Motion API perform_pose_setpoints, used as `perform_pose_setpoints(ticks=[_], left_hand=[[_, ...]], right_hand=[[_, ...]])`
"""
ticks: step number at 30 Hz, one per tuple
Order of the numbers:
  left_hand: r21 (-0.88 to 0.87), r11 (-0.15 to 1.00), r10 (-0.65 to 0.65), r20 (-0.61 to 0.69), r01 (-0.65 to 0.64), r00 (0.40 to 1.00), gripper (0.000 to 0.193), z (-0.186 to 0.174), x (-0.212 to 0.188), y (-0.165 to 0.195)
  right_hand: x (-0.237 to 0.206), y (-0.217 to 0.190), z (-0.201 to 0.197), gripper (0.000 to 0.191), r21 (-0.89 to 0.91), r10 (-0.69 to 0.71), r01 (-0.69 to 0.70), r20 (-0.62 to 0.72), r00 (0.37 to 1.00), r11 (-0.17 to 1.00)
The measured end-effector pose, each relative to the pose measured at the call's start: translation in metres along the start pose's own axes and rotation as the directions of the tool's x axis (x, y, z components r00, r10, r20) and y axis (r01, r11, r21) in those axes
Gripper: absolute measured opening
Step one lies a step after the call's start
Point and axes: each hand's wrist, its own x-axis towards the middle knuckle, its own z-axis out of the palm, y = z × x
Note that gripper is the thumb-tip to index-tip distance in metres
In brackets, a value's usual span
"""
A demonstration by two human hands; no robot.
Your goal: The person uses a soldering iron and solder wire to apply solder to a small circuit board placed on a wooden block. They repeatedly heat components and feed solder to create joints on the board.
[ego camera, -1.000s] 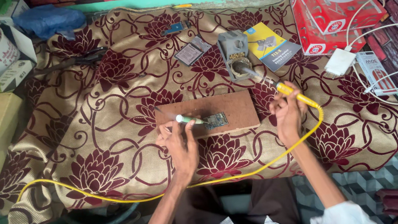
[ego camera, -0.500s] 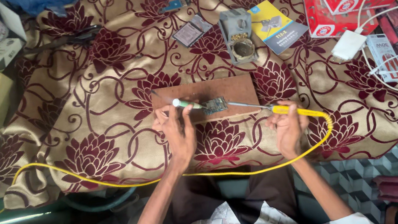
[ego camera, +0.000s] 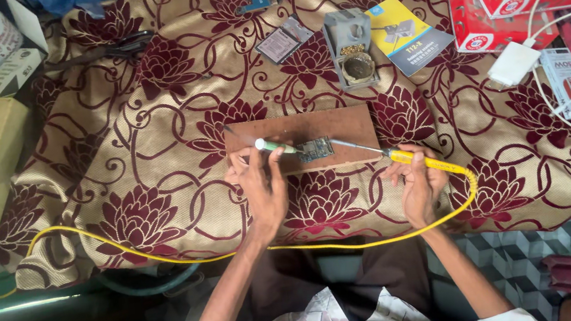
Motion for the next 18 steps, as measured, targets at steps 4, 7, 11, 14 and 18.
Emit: perform_pose_setpoints(ticks=[4,7,11,14,18], left_hand=[[0.008,0.999,-0.054,0.024,0.054,0.998,0.018,0.0027,0.0007,-0.0014],[0.018,0.997,-0.079,0.037,0.079,0.996,0.020,0.0046,-0.0009,-0.0037],[0.052,0.998,-0.048,0.013,0.047,0.999,0.020,0.0063,-0.0031,-0.0041],[0.050,0.998,-0.044,0.008,0.043,0.999,0.020,0.0070,-0.0032,-0.0028],[0.017,0.993,-0.118,0.056,0.118,0.991,0.020,0.0065,-0.0004,-0.0012]], right_hand=[[0.0020,-0.0002,0.0004,0.038,-0.023,0.001,-0.001,-0.013,1.000,1.000],[0.0021,-0.0009,0.0000,0.037,-0.030,0.002,-0.002,-0.009,1.000,1.000],[0.0027,-0.0012,-0.0015,0.037,-0.052,-0.002,0.003,0.016,1.000,0.999],[0.0041,0.0008,-0.0027,0.037,-0.040,0.030,-0.030,-0.002,1.000,0.999],[0.0058,0.0041,-0.0040,0.039,-0.063,0.003,-0.002,0.028,1.000,0.998]])
